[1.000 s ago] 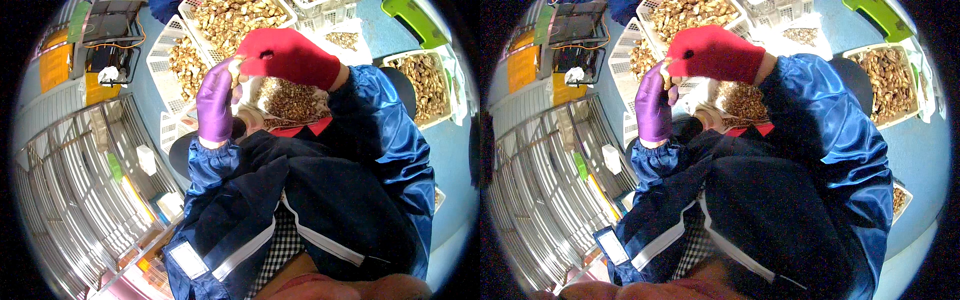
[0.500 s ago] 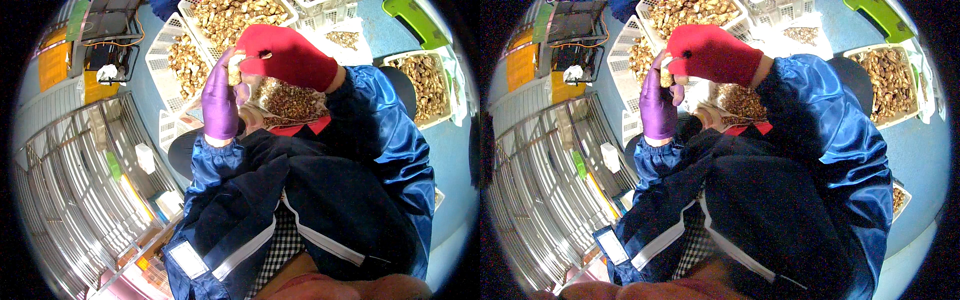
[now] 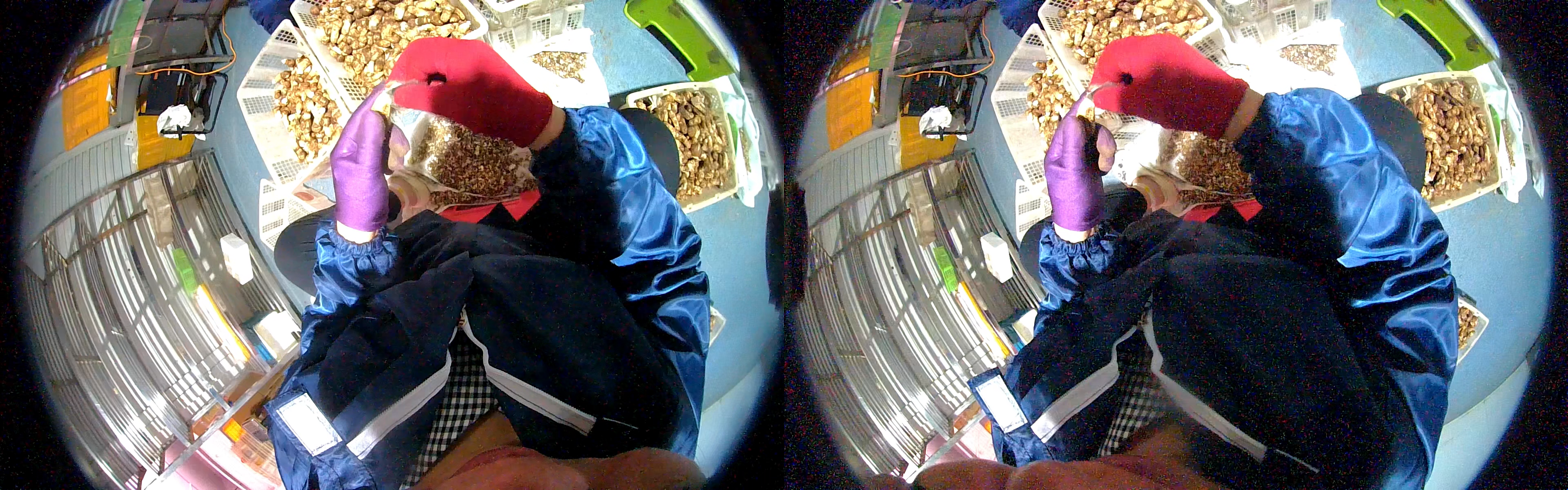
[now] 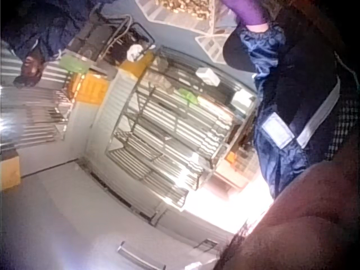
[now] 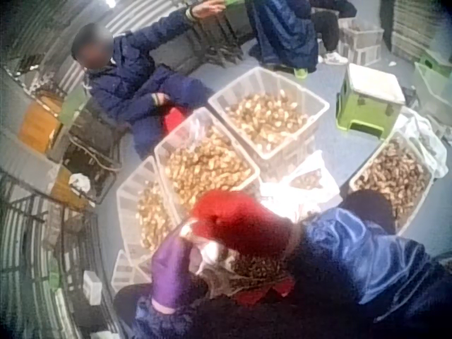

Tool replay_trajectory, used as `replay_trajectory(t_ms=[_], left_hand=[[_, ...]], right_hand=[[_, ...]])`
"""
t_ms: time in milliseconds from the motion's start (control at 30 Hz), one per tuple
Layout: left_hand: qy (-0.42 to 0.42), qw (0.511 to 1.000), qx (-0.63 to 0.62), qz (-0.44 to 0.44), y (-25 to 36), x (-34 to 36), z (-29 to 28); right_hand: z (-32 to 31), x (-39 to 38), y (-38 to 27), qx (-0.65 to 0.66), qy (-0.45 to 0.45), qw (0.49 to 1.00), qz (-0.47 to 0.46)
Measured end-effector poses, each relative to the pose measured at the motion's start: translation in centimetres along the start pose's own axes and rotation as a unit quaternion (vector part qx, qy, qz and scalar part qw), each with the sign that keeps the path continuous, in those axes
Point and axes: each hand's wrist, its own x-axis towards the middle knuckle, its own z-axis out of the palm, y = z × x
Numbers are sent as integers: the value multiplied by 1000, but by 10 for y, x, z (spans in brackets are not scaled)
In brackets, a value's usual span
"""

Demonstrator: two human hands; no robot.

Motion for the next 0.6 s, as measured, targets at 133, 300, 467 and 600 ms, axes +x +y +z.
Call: replay_trajectory(t_ms=[133, 300, 467, 600], left_hand=[[91, 991, -47, -90, 2, -1, -5], [60, 998, 4, -7, 1, -1, 1], [61, 997, -19, -47, 0, 1, -3], [86, 995, 7, -47, -2, 4, -2]], right_hand=[[1, 5, 2, 167, 14, 980, 109], [14, 1, 0, 24, 91, 995, -40], [0, 3, 0, 104, 18, 992, 62], [13, 3, 4, -28, 77, 992, -94]])
